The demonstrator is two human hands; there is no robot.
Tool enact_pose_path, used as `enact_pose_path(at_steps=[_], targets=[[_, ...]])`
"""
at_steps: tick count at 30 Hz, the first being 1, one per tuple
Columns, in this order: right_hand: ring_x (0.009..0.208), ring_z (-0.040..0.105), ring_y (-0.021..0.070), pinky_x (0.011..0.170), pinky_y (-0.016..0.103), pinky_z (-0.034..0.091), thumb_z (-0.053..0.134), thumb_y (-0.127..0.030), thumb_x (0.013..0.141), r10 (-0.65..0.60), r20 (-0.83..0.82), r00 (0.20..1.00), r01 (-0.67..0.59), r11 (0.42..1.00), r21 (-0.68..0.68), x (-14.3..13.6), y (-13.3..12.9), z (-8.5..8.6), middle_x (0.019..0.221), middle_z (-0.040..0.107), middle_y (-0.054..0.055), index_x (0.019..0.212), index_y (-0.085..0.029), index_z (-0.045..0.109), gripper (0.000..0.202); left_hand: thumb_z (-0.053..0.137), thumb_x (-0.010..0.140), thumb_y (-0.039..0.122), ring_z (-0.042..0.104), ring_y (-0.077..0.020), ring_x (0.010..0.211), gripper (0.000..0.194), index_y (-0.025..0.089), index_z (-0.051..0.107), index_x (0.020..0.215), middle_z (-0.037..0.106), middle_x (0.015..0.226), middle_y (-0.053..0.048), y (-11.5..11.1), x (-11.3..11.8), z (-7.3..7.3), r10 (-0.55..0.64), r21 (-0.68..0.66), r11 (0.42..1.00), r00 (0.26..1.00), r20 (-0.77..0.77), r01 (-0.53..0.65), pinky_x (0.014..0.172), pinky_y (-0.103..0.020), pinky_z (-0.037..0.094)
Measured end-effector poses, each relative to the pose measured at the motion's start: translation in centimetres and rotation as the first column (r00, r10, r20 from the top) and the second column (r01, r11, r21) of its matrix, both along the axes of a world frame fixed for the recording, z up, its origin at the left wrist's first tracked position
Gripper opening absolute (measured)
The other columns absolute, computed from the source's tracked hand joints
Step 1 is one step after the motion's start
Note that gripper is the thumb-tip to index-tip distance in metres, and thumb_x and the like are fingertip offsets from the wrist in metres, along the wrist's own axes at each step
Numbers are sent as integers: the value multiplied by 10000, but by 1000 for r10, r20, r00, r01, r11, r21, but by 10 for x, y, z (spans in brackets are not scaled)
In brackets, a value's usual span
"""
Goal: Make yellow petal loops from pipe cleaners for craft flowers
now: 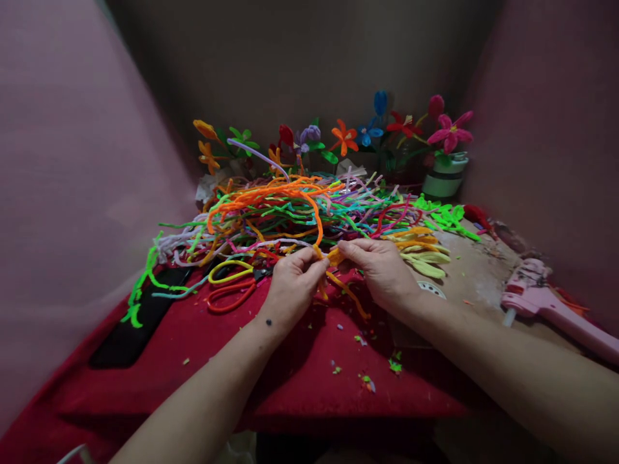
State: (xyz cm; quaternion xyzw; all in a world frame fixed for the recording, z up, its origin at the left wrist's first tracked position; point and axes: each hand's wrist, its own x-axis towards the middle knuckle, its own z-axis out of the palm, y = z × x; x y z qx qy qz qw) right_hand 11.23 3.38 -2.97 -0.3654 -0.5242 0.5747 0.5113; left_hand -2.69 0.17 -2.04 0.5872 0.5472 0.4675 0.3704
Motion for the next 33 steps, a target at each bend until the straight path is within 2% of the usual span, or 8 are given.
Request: enact_pose_path(at_steps=[2,4,9,15,22,29,33], targets=[[535,519,106,560,249,412,639,-368,715,-55,70,996,50,997,60,1,-2,4,579,623,9,644,-142,684,241,587,739,254,387,-54,477,199,143,535,582,467,521,47,-1,1,0,25,26,999,999,20,-25,455,-173,301],[526,507,103,549,247,399,628,-365,723,-85,132,988,71,992,103,1,-3,7,557,610,6,621,-137,673,254,596,731,259,376,-49,456,194,145,540,584,475,511,49,-2,2,0,21,-2,1000,996,87,-21,445,-172,294],[518,491,94,544,246,390,607,-419,731,-10,105,994,3,998,65,1,-1,7,575,598,10,615,-130,637,313,615,710,295,337,-33,373,183,148,550,622,484,478,51,-3,1,1,19,-139,990,957,291,22,386,-166,236],[515,452,80,520,234,352,676,-351,660,65,49,997,-63,997,-49,-2,-1,3,586,578,-7,641,-123,629,234,619,717,326,350,-40,368,216,142,557,623,436,472,55,-3,-1,4,-38,-120,990,967,254,70,377,-177,239],[527,429,81,532,241,342,656,-326,690,37,61,997,-39,998,40,-1,-4,2,566,546,-15,592,-131,609,223,620,718,302,283,-24,394,172,137,577,699,440,539,49,-1,-4,0,-101,-156,975,938,331,160,397,-181,188],[538,445,82,554,239,359,662,-343,694,71,17,997,-71,996,50,0,-1,-2,561,537,-23,576,-140,594,245,599,738,314,275,-31,380,189,144,555,668,371,481,67,-5,-1,4,-102,-141,979,952,289,148,382,-180,193],[542,455,80,551,231,368,675,-349,677,83,-75,994,-86,996,-27,-3,-2,-2,599,560,-18,629,-139,618,223,622,726,328,279,-22,379,225,149,525,631,364,470,76,-5,2,4,-40,-129,989,962,269,77,386,-169,194]])
